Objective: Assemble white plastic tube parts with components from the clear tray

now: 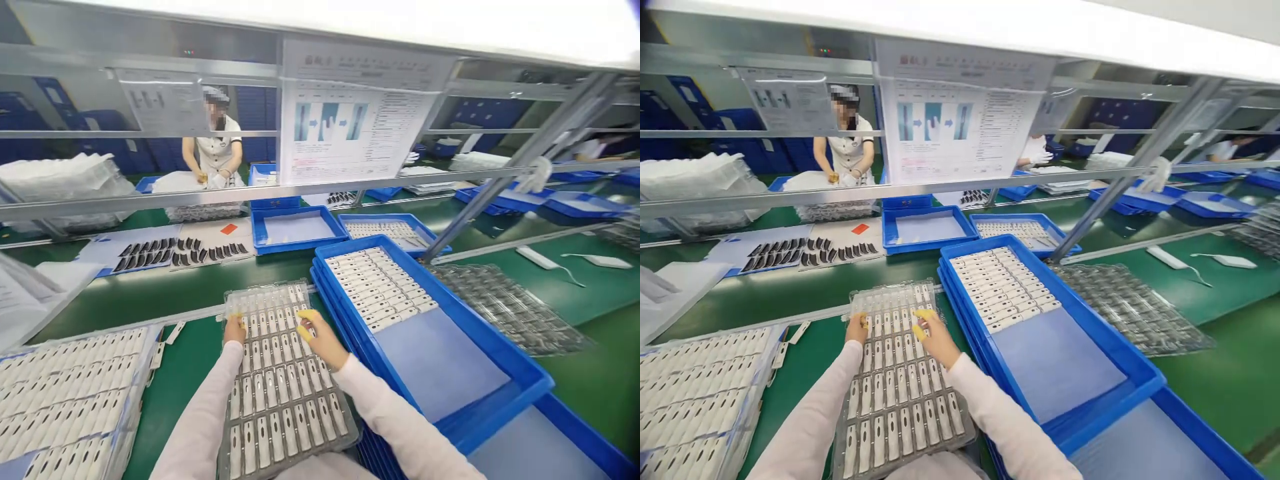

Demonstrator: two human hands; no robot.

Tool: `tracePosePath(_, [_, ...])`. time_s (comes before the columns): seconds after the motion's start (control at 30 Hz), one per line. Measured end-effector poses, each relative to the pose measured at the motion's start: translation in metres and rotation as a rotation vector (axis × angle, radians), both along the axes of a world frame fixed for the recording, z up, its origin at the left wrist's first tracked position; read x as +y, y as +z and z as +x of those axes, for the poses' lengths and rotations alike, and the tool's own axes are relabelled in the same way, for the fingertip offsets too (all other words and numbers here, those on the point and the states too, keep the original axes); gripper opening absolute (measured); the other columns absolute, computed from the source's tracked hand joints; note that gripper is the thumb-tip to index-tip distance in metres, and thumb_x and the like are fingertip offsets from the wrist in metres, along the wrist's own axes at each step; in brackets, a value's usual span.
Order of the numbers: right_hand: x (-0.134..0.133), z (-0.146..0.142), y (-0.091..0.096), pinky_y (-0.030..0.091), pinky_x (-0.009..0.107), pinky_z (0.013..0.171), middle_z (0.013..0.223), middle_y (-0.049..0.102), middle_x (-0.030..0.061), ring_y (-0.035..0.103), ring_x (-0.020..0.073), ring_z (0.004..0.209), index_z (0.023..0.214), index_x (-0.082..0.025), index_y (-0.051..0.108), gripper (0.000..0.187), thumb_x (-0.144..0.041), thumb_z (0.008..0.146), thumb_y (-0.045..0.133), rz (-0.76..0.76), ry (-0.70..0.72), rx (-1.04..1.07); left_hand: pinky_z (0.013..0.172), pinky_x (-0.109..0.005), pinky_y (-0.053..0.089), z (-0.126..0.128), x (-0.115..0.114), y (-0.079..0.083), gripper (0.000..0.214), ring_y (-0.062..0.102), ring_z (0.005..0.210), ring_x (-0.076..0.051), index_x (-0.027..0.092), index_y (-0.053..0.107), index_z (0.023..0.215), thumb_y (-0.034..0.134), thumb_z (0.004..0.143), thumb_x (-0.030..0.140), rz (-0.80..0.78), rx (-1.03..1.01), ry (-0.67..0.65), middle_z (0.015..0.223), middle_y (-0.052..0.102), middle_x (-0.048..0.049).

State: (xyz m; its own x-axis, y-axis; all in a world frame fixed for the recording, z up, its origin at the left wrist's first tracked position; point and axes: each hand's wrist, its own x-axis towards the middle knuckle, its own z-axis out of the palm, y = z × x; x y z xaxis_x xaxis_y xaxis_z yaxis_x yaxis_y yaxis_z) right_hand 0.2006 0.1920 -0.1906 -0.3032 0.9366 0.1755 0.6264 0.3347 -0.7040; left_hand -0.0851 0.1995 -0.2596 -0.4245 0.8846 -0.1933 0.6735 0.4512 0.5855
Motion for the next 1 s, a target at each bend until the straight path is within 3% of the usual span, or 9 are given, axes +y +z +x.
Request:
tracePosePath(0.1, [0.010, 0.087, 0.019, 0.056, 0.040, 0.094, 0.122, 0.064, 0.0103, 0.065, 0.0212, 0.104, 0.125, -0.023, 0.060, 0.031, -0.024, 0.095, 0.049, 0.037, -0.222, -0.041, 0.092, -0.046, 0.056, 0.001, -0.005, 0.000, 0.035, 0.064, 0.111, -0.025, 0.019, 0.060, 0.126, 0.064, 0.094, 0.034, 0.031, -0.053, 0.014, 0.129, 0.063, -0.0101])
tracePosePath(0.2, [0.025, 0.164, 0.025, 0.053, 0.047, 0.097, 0.124, 0.061, 0.0150, 0.064, 0.0246, 0.107, 0.126, -0.016, 0.059, 0.030, -0.024, 0.099, 0.048, 0.006, -0.492, -0.162, 0.092, -0.046, 0.056, 0.001, -0.009, 0.003, 0.035, 0.065, 0.110, -0.025, 0.018, 0.061, 0.125, 0.064, 0.094, 0.034, 0.062, -0.126, 0.013, 0.128, 0.063, -0.0100])
tracePosePath(0.33, [0.036, 0.216, 0.018, 0.049, 0.052, 0.102, 0.134, 0.059, 0.0106, 0.059, 0.0271, 0.120, 0.127, -0.017, 0.060, 0.034, -0.032, 0.096, 0.063, -0.070, -0.699, -0.355, 0.092, -0.046, 0.056, 0.011, -0.019, 0.012, 0.032, 0.065, 0.108, -0.023, 0.018, 0.062, 0.123, 0.062, 0.095, 0.034, 0.100, -0.257, 0.014, 0.126, 0.064, -0.0099])
tracePosePath(0.5, [0.045, 0.213, 0.006, 0.049, 0.052, 0.102, 0.135, 0.059, 0.0108, 0.059, 0.0274, 0.121, 0.127, -0.018, 0.060, 0.036, -0.036, 0.096, 0.063, -0.113, -0.777, -0.532, 0.097, -0.045, 0.054, 0.036, -0.057, 0.023, 0.028, 0.067, 0.108, -0.023, 0.017, 0.065, 0.113, 0.062, 0.093, 0.036, 0.154, -0.480, -0.016, 0.117, 0.070, -0.0094])
tracePosePath(0.63, [0.048, 0.203, 0.000, 0.049, 0.052, 0.102, 0.133, 0.060, 0.0111, 0.059, 0.0272, 0.121, 0.126, -0.017, 0.061, 0.036, -0.038, 0.097, 0.061, -0.100, -0.776, -0.608, 0.100, -0.040, 0.053, 0.051, -0.100, 0.034, 0.035, 0.069, 0.109, -0.026, 0.023, 0.068, 0.103, 0.069, 0.078, 0.047, 0.170, -0.636, -0.015, 0.112, 0.074, -0.0088])
tracePosePath(0.77, [0.048, 0.201, -0.002, 0.049, 0.051, 0.102, 0.131, 0.061, 0.0111, 0.059, 0.0270, 0.120, 0.124, -0.016, 0.061, 0.036, -0.040, 0.097, 0.061, -0.092, -0.777, -0.655, 0.100, -0.043, 0.054, 0.062, -0.135, 0.048, 0.049, 0.070, 0.109, -0.030, 0.025, 0.069, 0.102, 0.076, 0.065, 0.056, 0.163, -0.746, 0.026, 0.110, 0.075, -0.0089])
tracePosePath(1.0, [0.048, 0.202, -0.003, 0.042, 0.050, 0.102, 0.126, 0.061, 0.0147, 0.054, 0.0299, 0.121, 0.119, -0.014, 0.062, 0.039, -0.045, 0.097, 0.056, -0.095, -0.776, -0.682, 0.094, -0.044, 0.057, 0.088, -0.173, 0.068, 0.056, 0.071, 0.100, -0.028, 0.024, 0.071, 0.106, 0.077, 0.065, 0.062, 0.109, -0.856, 0.089, 0.110, 0.074, -0.0095])
